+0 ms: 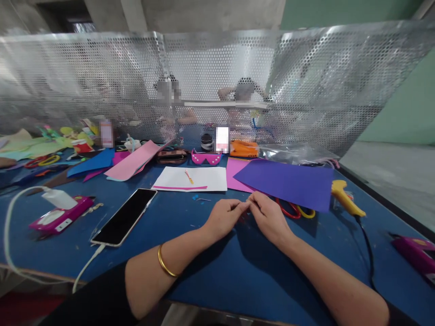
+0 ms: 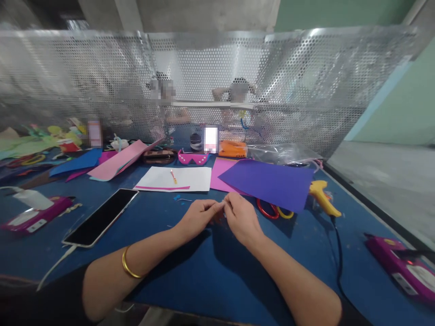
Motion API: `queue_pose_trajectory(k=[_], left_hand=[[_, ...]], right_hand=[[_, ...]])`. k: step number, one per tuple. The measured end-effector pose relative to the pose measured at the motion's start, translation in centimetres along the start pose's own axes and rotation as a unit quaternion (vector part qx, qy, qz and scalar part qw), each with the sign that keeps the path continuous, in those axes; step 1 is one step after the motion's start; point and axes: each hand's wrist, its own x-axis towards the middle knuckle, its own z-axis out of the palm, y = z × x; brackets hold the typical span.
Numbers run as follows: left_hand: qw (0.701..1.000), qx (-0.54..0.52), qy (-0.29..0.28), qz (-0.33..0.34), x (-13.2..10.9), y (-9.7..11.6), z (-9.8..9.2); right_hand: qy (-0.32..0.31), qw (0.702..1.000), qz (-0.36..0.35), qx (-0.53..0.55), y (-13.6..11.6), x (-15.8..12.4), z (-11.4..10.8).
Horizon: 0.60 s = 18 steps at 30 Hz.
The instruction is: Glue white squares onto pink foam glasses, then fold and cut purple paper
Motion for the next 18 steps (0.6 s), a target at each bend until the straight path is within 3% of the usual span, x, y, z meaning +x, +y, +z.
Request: queue_pose_trajectory(k=[7, 12, 15, 18], left_hand=[[0.997, 0.070, -0.004, 0.031, -0.4, 0.4, -0.1], [0.976, 0.207, 0.027, 0.057, -0.3, 0.9, -0.7], [0.949, 0.305, 0.051, 0.061, 0.1, 1.9, -2.8], [0.910, 0.402, 0.098, 0.029, 0.4, 2.8, -6.7]], right_hand=[[0.033, 0.999, -0.008, -0.014, 0.1, 0.2, -0.2], [0.050, 0.999, -0.013, -0.011, 0.8, 0.3, -0.7], [0.051, 0.998, -0.045, 0.009, 1.4, 0.5, -1.0], [0.062, 0.996, -0.064, 0.000, 1.7, 0.6, -1.3]])
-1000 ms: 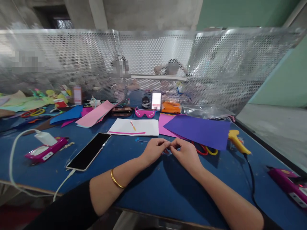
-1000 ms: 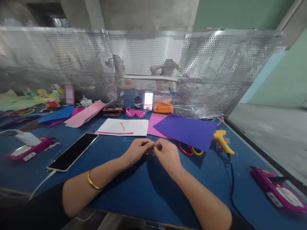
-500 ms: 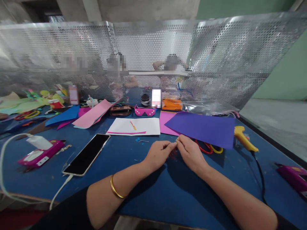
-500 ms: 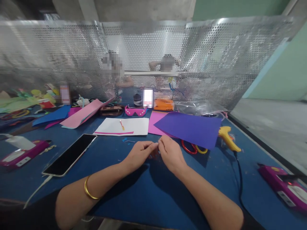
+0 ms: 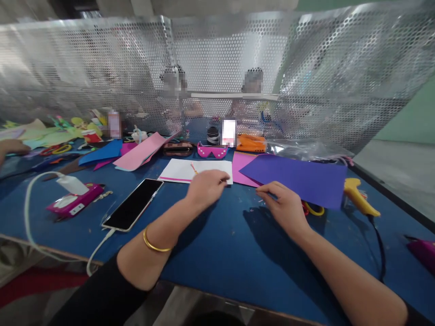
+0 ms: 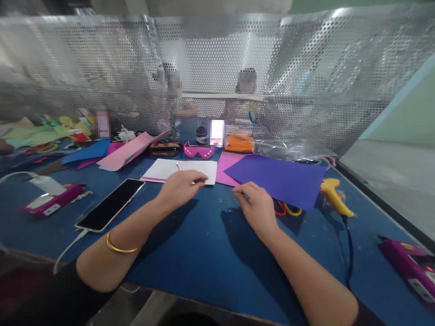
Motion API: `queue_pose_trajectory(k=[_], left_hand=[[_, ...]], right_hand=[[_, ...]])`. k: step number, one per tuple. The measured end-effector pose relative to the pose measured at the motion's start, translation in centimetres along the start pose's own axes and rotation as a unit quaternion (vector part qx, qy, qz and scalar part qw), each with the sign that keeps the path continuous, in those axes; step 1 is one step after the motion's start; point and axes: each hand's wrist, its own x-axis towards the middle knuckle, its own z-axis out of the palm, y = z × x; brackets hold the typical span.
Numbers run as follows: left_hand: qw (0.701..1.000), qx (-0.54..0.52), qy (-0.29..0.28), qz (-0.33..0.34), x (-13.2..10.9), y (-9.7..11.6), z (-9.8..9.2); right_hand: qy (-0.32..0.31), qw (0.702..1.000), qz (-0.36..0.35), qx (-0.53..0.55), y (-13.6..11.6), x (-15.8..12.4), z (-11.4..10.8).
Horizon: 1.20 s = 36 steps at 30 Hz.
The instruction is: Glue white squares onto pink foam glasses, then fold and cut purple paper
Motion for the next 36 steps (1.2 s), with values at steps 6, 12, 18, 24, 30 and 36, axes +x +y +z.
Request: queue_pose_trajectory(k=[6, 12, 18, 24, 30, 36], left_hand=[[0.983, 0.151, -0.012, -0.101, 0.1, -5.3, -3.8], [0.978, 0.172, -0.056, -0.100, -0.3, -6.4, -2.2], [0.982, 0.156, -0.063, -0.086, 0.3, -6.8, -1.2], [0.985, 0.138, -0.060, -0.084, 0.4, -7.0, -1.0], [0.984, 0.131, -0.071, -0.095, 0.2, -7.0, -1.3], [0.984, 0.128, -0.077, -0.101, 0.2, -7.0, -1.3]], right_hand=[[-0.011, 0.999, -0.008, -0.032, -0.2, 0.2, -0.3], [-0.043, 0.996, 0.006, -0.077, 0.4, 0.3, 0.5], [-0.103, 0.987, 0.033, -0.121, 0.7, 0.1, 1.0], [-0.109, 0.986, 0.027, -0.127, 0.4, 0.1, 0.9], [-0.116, 0.985, 0.020, -0.129, 0.5, 0.1, 0.9], [-0.123, 0.983, 0.019, -0.132, 0.6, 0.1, 1.0]])
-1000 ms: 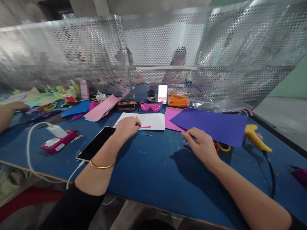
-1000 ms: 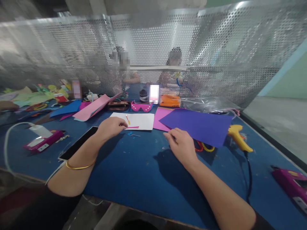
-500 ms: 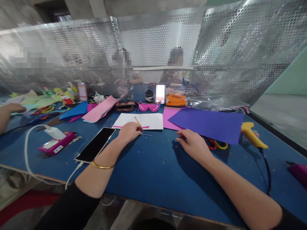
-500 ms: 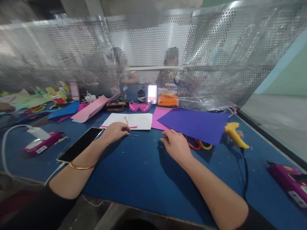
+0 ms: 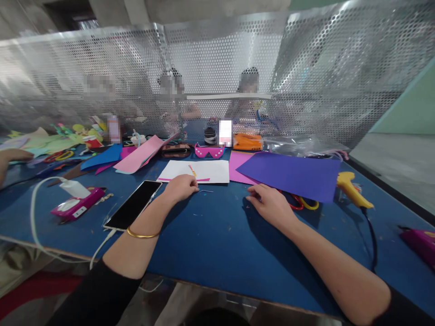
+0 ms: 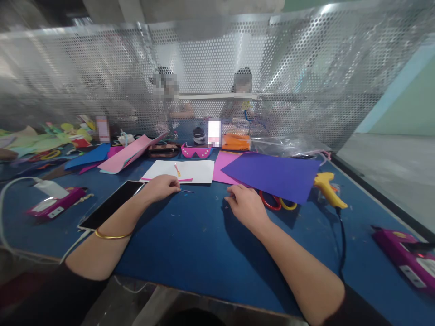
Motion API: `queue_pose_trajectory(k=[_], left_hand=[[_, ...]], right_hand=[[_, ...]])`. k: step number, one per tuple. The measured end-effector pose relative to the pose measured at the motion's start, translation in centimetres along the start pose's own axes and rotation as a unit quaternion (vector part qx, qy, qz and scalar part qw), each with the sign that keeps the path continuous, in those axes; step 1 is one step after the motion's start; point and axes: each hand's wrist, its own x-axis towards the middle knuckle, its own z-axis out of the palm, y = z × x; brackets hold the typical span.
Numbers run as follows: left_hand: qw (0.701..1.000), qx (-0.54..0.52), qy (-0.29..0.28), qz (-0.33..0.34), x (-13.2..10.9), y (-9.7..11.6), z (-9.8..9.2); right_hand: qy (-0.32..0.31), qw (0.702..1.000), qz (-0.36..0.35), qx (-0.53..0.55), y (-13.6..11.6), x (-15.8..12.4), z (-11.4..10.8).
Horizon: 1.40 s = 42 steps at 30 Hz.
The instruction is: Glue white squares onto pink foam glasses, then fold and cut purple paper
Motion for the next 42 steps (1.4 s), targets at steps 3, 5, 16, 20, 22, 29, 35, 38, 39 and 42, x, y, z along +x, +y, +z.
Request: queue_pose_trajectory(k=[3, 5, 16, 20, 22, 29, 35, 38, 39, 42], left_hand=[[1.000, -0.009, 0.002, 0.000, 0.0, 0.1, 0.1], [1.000, -0.019, 0.006, -0.001, 0.0, 0.0, 0.0], [0.996, -0.091, 0.007, 0.001, 0.1, -0.7, -0.2], [0.998, -0.063, 0.023, 0.000, 0.0, -0.2, 0.3], [0.998, -0.055, 0.024, 0.002, 0.1, -0.2, 0.4], [0.999, -0.047, 0.004, 0.014, 0.5, -0.5, 0.8], [0.999, -0.029, 0.002, 0.014, 0.3, -0.1, 0.8], [0.999, -0.035, 0.001, 0.014, 0.3, -0.1, 0.7], [0.999, -0.039, 0.001, 0.013, 0.4, -0.1, 0.6], [0.999, -0.049, 0.000, 0.009, 0.5, -0.3, 0.6]], right_hand=[[-0.005, 1.000, 0.002, -0.004, -0.1, 0.0, 0.0], [-0.007, 1.000, 0.004, -0.007, -0.2, 0.0, -0.1], [-0.018, 1.000, 0.004, -0.003, 0.1, -0.1, 0.2], [-0.020, 1.000, 0.002, -0.003, 0.0, -0.1, 0.2], [-0.022, 1.000, 0.000, -0.004, 0.0, -0.1, 0.1], [-0.039, 0.999, 0.008, -0.004, 0.1, -0.1, 0.2], [-0.051, 0.999, 0.008, 0.000, 0.0, -0.1, 0.2], [-0.051, 0.999, 0.003, 0.002, 0.1, -0.1, 0.2], [-0.051, 0.999, 0.001, 0.003, 0.1, -0.1, 0.2], [-0.050, 0.999, -0.006, 0.004, 0.2, -0.1, 0.3]])
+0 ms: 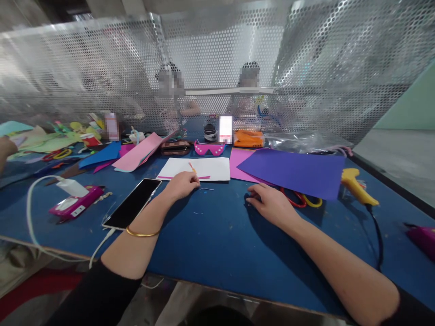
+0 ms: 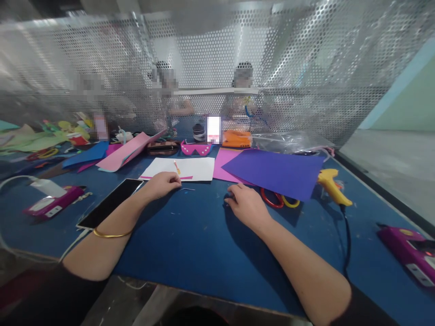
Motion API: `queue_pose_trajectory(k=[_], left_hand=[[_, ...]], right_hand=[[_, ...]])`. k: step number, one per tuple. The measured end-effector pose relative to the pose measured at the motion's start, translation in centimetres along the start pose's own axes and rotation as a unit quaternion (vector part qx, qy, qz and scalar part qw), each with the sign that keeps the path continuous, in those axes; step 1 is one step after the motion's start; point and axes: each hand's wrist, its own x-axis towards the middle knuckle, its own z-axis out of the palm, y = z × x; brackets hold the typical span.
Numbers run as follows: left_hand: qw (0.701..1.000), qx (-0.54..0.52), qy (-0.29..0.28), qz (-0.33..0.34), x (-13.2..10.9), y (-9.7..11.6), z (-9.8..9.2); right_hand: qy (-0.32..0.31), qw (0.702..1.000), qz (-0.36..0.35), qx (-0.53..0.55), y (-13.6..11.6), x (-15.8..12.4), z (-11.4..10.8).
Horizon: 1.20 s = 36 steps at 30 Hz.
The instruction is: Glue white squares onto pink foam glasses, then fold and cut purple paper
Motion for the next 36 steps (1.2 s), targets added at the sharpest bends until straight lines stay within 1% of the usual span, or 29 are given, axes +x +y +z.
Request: queue_pose_trajectory(k=[6, 13, 17, 30, 34, 36], left_hand=[[1.000, 0.001, 0.011, -0.010, -0.1, 0.1, 0.0], [1.000, -0.003, 0.008, -0.003, -0.1, 0.1, -0.1], [1.000, -0.009, 0.026, -0.010, 0.2, -0.2, 0.2], [0.999, 0.007, 0.033, -0.024, 0.2, 0.1, 1.2], [0.999, -0.016, 0.038, -0.019, 0.0, 0.1, 0.7], [0.999, -0.039, 0.031, -0.010, 0.0, 0.1, 0.4]], right_hand=[[-0.005, 1.000, -0.003, -0.002, -0.1, 0.0, 0.0], [-0.010, 1.000, -0.005, -0.008, -0.3, -0.1, -0.2], [-0.013, 1.000, -0.007, -0.015, -0.4, -0.1, -0.2], [-0.024, 0.999, -0.021, -0.041, -0.3, -0.1, -0.2], [-0.023, 0.998, -0.028, -0.043, -0.2, -0.1, -0.2], [-0.023, 0.998, -0.032, -0.046, -0.2, -0.1, -0.2]])
